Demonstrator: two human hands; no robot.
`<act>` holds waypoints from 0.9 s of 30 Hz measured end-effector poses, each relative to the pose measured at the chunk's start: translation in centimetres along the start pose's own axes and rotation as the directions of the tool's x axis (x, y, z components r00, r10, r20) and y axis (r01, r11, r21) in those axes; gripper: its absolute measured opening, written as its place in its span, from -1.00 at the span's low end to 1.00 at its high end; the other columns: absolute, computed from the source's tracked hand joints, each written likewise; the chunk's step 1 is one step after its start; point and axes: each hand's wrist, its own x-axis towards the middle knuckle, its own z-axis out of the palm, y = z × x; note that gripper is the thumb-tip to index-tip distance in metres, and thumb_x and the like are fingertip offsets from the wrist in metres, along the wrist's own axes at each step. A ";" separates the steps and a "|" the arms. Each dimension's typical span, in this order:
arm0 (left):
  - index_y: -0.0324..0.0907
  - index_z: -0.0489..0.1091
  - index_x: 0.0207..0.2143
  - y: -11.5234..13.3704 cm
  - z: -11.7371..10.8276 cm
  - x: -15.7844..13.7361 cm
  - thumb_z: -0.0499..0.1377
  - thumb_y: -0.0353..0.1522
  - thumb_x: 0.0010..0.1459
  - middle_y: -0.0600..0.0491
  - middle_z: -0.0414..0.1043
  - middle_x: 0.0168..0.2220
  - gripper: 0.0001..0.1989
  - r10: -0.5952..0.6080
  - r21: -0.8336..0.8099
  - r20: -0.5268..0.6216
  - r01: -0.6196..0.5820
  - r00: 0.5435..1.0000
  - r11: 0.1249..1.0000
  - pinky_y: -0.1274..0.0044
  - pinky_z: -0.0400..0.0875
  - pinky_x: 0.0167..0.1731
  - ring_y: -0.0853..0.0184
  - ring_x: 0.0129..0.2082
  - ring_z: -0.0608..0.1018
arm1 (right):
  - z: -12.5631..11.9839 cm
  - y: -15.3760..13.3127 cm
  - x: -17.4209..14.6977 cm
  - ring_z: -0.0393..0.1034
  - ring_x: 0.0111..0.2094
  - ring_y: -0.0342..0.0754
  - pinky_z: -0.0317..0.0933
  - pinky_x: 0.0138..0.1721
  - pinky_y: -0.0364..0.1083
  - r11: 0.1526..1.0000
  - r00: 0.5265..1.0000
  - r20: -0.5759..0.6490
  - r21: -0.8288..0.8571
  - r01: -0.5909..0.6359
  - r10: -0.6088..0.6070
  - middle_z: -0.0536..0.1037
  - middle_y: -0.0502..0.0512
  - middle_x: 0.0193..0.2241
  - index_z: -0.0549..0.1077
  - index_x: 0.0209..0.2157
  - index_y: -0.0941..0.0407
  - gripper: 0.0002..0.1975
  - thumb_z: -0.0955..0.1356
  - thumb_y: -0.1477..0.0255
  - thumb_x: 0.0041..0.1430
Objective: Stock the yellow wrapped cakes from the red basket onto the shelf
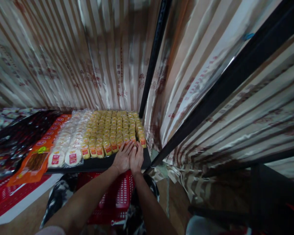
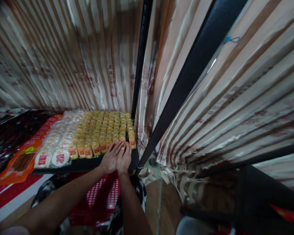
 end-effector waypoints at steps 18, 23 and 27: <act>-0.31 0.12 0.16 0.1 -0.4 -0.2 -0.05 -0.34 0.15 -0.09 -0.08 0.27 -0.49 -0.033 0.017 0.098 0.031 0.995 0.999 0.23 -0.21 0.23 0.22 0.29 -0.11 | -1.1 0.7 1.6 -0.04 0.21 0.02 -0.08 0.17 0.09 0.994 0.994 -0.079 -0.071 -0.085 0.079 0.16 0.33 0.17 0.17 0.11 0.27 -0.51 0.03 0.40 0.20; -0.31 0.07 0.19 0.0 -0.4 -0.2 -0.05 -0.32 0.16 -0.08 -0.11 0.28 -0.46 -0.037 0.041 0.142 0.032 0.989 0.999 0.24 -0.24 0.23 0.22 0.29 -0.14 | -0.4 1.2 2.3 0.09 0.14 0.02 0.00 0.13 0.06 0.995 0.997 -0.060 -0.084 -0.058 0.054 0.27 0.35 0.09 0.23 0.08 0.30 -0.52 0.05 0.41 0.19; -0.31 0.09 0.18 -0.1 -0.3 -0.2 -0.06 -0.31 0.16 -0.08 -0.10 0.28 -0.47 -0.038 0.036 0.139 0.034 0.990 0.999 0.25 -0.25 0.23 0.23 0.29 -0.12 | -0.1 1.4 2.9 0.12 0.10 0.03 0.02 0.11 0.06 0.995 0.996 -0.082 -0.086 -0.042 0.035 0.31 0.33 0.04 0.27 0.04 0.26 -0.55 0.07 0.40 0.18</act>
